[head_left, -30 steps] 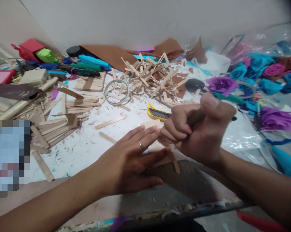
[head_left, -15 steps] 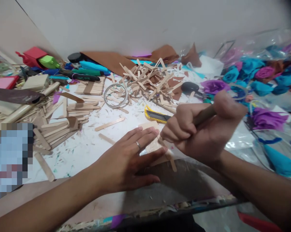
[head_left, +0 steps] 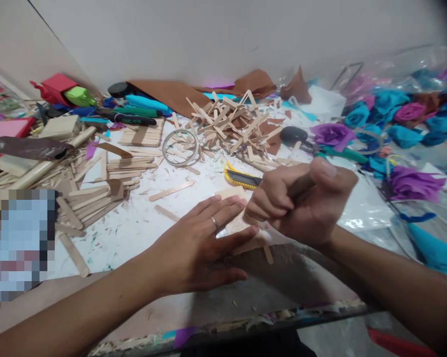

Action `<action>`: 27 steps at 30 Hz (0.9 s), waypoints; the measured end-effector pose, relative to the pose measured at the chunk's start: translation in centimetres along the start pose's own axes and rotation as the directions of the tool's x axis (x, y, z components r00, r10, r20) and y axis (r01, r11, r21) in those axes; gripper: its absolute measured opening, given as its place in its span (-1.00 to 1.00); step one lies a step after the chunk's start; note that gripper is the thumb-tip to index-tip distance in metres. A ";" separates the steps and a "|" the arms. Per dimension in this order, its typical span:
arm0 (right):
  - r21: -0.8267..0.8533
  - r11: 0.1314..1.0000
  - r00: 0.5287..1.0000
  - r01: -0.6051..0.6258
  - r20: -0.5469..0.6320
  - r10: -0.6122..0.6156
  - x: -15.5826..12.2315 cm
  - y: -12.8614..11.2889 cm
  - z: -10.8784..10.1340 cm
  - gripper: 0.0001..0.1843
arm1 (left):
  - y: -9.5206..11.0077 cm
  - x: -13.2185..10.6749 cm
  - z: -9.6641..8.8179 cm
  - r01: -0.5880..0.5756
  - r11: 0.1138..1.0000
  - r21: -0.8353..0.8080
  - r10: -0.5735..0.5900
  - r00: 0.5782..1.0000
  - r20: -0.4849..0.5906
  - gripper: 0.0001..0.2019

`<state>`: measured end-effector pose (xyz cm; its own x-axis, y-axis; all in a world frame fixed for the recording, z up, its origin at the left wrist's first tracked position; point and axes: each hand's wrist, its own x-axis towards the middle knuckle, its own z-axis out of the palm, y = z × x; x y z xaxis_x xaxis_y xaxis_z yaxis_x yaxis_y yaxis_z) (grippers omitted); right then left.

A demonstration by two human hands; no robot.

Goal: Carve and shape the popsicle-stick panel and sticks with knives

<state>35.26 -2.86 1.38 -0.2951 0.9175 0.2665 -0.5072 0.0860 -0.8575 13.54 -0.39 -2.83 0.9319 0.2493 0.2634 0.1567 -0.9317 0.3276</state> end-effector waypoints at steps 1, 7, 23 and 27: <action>-0.005 1.000 1.000 -0.020 -0.009 0.020 0.0 -0.1 0.1 -0.28 | 0.0 0.0 0.0 0.001 1.000 0.000 -0.001 1.000 0.001 -0.37; 0.008 1.000 0.999 -0.003 -0.032 0.003 0.4 0.2 0.4 -0.28 | 0.0 0.0 0.1 0.004 1.000 0.000 -0.004 1.000 0.008 -0.37; 0.015 1.000 0.999 -0.022 -0.040 0.022 1.0 0.9 0.1 -0.21 | 0.2 0.2 -0.2 0.014 1.000 -0.006 -0.014 1.000 -0.001 -0.38; 0.029 1.000 0.997 -0.012 -0.080 0.014 0.8 -0.1 0.6 -0.22 | 0.3 0.3 -0.2 0.009 1.000 0.005 -0.009 1.000 0.001 -0.39</action>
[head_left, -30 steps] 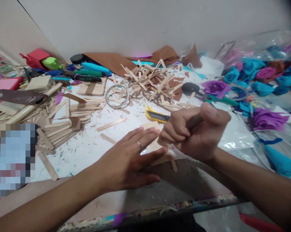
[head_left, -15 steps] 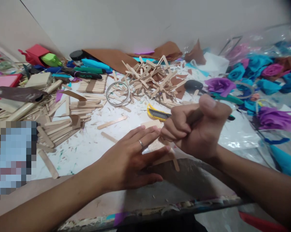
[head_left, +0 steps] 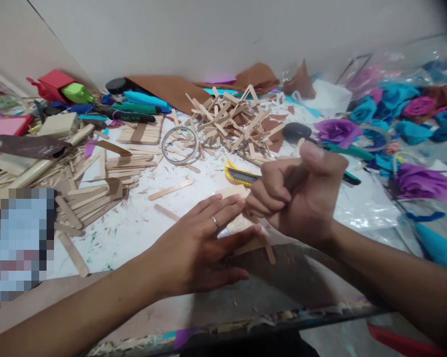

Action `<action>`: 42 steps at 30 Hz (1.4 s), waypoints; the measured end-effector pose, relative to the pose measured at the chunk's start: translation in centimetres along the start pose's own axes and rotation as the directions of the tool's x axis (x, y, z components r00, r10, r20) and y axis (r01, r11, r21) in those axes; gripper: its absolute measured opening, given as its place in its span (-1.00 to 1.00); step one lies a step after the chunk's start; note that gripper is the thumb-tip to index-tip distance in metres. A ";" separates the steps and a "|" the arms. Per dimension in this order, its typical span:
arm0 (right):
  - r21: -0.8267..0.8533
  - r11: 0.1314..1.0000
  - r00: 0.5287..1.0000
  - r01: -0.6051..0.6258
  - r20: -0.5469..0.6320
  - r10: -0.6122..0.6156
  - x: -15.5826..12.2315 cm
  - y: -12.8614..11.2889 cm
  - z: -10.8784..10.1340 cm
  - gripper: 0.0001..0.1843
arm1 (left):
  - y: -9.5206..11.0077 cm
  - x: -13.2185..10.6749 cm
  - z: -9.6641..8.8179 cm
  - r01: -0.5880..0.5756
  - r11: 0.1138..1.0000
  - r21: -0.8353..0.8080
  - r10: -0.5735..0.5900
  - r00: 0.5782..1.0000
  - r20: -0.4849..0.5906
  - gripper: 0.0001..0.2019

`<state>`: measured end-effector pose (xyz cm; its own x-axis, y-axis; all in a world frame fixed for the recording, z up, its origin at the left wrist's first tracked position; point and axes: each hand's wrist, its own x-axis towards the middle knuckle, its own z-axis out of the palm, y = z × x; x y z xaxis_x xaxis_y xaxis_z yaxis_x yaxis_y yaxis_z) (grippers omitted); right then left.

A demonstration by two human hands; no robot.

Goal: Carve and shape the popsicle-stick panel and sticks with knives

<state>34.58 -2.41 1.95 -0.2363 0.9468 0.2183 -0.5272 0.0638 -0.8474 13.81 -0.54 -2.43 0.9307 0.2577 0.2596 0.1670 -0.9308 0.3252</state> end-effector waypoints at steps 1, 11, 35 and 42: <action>-0.014 1.000 0.999 -0.006 -0.034 0.006 -0.1 -0.5 0.3 -0.21 | 0.0 0.0 0.0 -0.001 1.000 0.002 0.001 1.000 -0.008 -0.39; -0.013 0.997 0.997 0.071 0.045 -0.070 -0.2 0.3 0.1 -0.23 | -0.3 -0.1 0.4 -0.015 1.000 0.000 0.015 1.000 -0.015 -0.40; -0.050 0.993 0.986 0.109 0.135 -0.101 -0.4 0.8 -0.4 -0.37 | -0.3 0.2 0.4 -0.042 0.999 -0.004 0.041 0.998 -0.056 -0.43; -0.044 0.999 1.000 -0.006 -0.002 0.006 -0.1 0.3 0.5 -0.31 | -0.1 0.2 0.4 -0.009 1.000 -0.004 0.009 1.000 -0.016 -0.41</action>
<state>33.99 -2.66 1.89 -0.2376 0.9479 0.2120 -0.4896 0.0717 -0.8690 14.09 -0.50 -2.81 0.9268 0.2538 0.2769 0.1577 -0.9320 0.3265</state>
